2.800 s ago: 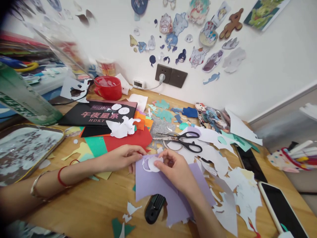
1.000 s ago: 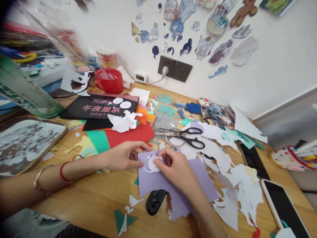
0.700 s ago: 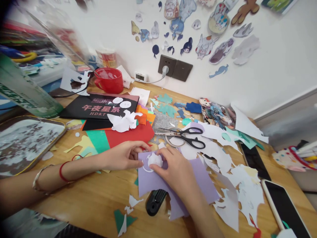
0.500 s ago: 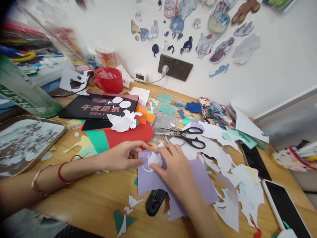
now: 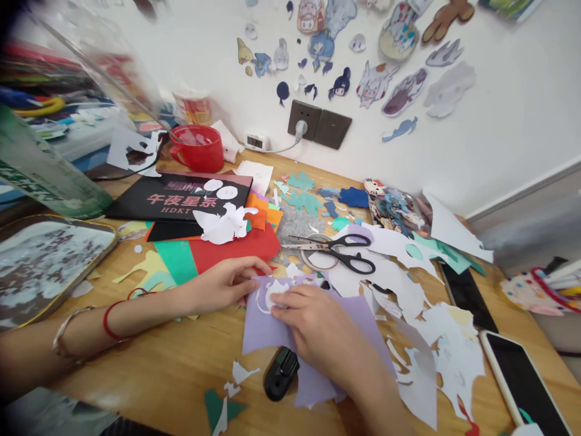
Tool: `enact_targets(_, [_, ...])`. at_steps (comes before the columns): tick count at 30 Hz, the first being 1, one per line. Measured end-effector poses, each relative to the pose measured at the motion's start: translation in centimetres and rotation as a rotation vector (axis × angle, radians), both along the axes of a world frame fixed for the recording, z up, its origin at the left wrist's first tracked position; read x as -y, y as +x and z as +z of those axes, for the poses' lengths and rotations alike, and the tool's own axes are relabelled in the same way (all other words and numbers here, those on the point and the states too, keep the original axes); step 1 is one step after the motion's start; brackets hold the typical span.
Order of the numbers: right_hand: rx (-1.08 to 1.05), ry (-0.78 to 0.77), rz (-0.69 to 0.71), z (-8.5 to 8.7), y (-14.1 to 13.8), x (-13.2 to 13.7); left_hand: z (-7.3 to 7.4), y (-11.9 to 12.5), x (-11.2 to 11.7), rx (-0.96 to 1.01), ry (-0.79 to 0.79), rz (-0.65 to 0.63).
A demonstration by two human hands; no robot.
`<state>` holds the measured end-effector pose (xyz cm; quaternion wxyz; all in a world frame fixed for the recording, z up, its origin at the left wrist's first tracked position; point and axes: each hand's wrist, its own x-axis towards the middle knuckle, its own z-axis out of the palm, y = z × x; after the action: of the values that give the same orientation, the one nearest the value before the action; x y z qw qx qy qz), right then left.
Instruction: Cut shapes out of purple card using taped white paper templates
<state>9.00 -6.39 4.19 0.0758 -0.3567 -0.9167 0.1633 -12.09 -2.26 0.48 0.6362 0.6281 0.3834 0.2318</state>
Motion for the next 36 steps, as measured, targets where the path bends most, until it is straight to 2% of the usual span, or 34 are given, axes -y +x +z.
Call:
enact_targets(4, [-0.041, 0.018, -0.065, 0.4, 0.7, 0.0, 0.6, 0.1, -0.3, 0.076, -0.020, 0.038])
enact_targets(9, [-0.181, 0.071, -0.364, 0.5, 0.8, -0.8, 1.5, -0.1, -0.9, 0.175, -0.037, 0.021])
enact_targets(12, [-0.261, -0.143, -0.500, 0.6, 1.0, -1.5, 1.9, 0.0, -1.1, 0.221, -0.050, 0.000])
enact_targets(15, [-0.328, -0.412, -0.534, 1.0, 1.3, -2.5, 2.4, 0.5, -1.2, 0.252, -0.066, 0.015])
enact_targets(19, [-0.442, -0.534, -0.560, 2.1, 1.6, -3.6, 3.4, 1.5, -1.6, 0.280, -0.111, 0.071])
enact_targets(23, [-0.517, -0.511, -0.588, 4.0, 1.8, -4.4, 4.8, 2.5, -2.0, 0.270, -0.127, 0.064])
enact_targets(27, [-0.553, -0.477, -0.566, 6.6, 1.6, -5.1, 6.7, 3.0, -2.9, 0.194, -0.054, 0.096])
enact_targets(32, [-0.535, -0.351, -0.514, 9.4, 0.7, -6.3, 9.5, 2.9, -4.1, 0.145, 0.065, 0.130])
enact_targets(36, [-0.490, -0.214, -0.468, 11.0, 0.0, -6.8, 11.1, 2.8, -4.8, 0.141, 0.127, 0.225])
